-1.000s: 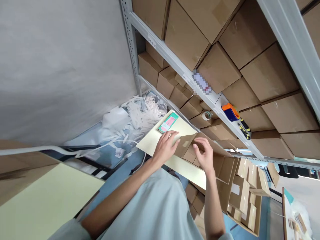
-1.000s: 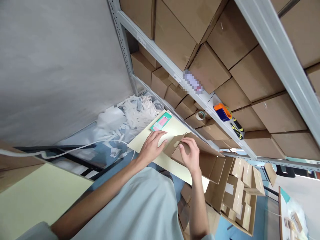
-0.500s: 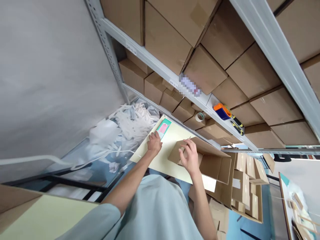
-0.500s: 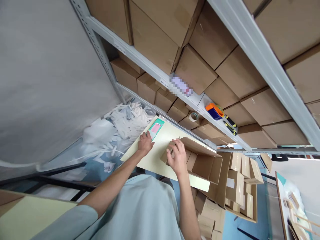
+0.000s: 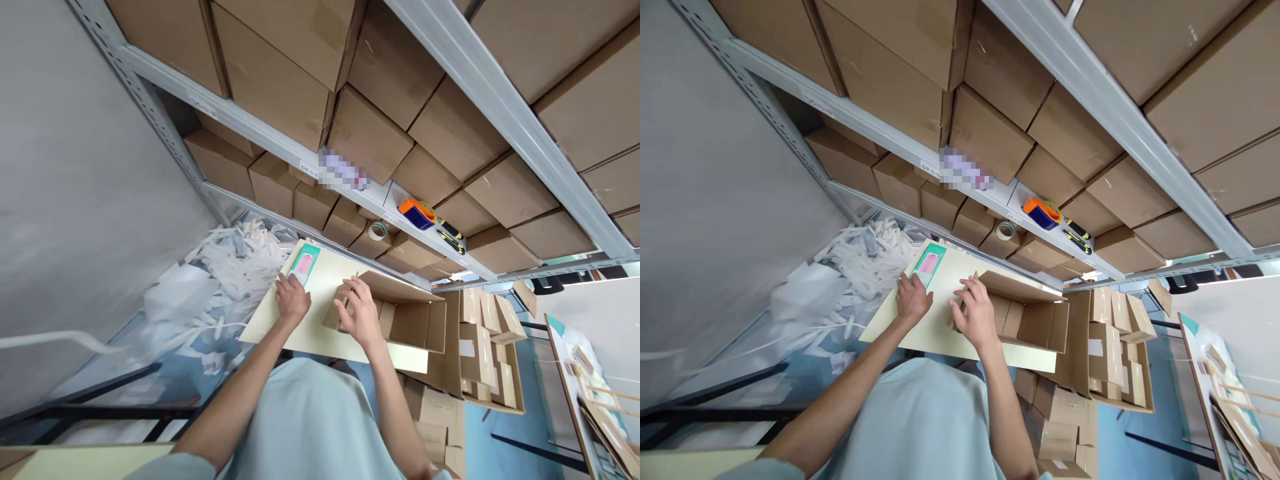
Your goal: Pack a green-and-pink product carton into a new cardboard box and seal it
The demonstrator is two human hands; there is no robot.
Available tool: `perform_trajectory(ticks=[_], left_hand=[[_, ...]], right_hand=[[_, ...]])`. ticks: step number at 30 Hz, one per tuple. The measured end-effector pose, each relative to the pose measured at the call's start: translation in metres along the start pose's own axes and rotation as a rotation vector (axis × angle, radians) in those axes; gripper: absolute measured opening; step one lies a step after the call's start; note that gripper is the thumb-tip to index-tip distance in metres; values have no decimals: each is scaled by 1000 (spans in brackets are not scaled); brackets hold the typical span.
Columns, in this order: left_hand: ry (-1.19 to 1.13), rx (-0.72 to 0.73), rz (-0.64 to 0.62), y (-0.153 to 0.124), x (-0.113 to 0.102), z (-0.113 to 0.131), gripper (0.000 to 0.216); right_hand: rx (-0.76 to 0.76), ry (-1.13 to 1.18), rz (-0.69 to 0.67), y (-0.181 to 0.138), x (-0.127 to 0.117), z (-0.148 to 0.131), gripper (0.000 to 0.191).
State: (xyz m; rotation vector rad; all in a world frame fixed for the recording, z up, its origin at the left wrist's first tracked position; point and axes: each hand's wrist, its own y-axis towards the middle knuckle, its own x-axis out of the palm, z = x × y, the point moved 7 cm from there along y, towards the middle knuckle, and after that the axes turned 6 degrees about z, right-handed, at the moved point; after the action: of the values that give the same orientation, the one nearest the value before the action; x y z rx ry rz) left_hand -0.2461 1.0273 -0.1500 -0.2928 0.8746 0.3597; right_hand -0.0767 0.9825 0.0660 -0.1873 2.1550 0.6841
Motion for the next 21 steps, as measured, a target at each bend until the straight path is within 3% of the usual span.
perform_trajectory(ticks=[3, 5, 8, 11, 14, 16, 19, 21], left_hand=[[-191, 58, 54, -20, -18, 26, 71], [-339, 107, 59, -37, -33, 46, 63], [-511, 161, 28, -67, -57, 74, 60], [-576, 231, 8, -94, -76, 99, 62], [-529, 279, 37, -109, -84, 114, 67], [-476, 248, 62, -115, -83, 115, 66], [-405, 143, 105, -128, -80, 108, 60], [-384, 96, 146, -143, -81, 102, 54]], right_hand=[[-28, -2, 91, -14, -24, -4, 23], [-12, -61, 193, -32, -55, 4, 27], [104, -241, 421, -74, -120, 37, 30], [268, -399, 586, -123, -176, 84, 52], [456, -447, 535, -162, -201, 135, 78], [583, -448, 427, -179, -202, 164, 83], [710, -450, 203, -193, -195, 190, 66], [703, -455, 90, -193, -191, 193, 54]])
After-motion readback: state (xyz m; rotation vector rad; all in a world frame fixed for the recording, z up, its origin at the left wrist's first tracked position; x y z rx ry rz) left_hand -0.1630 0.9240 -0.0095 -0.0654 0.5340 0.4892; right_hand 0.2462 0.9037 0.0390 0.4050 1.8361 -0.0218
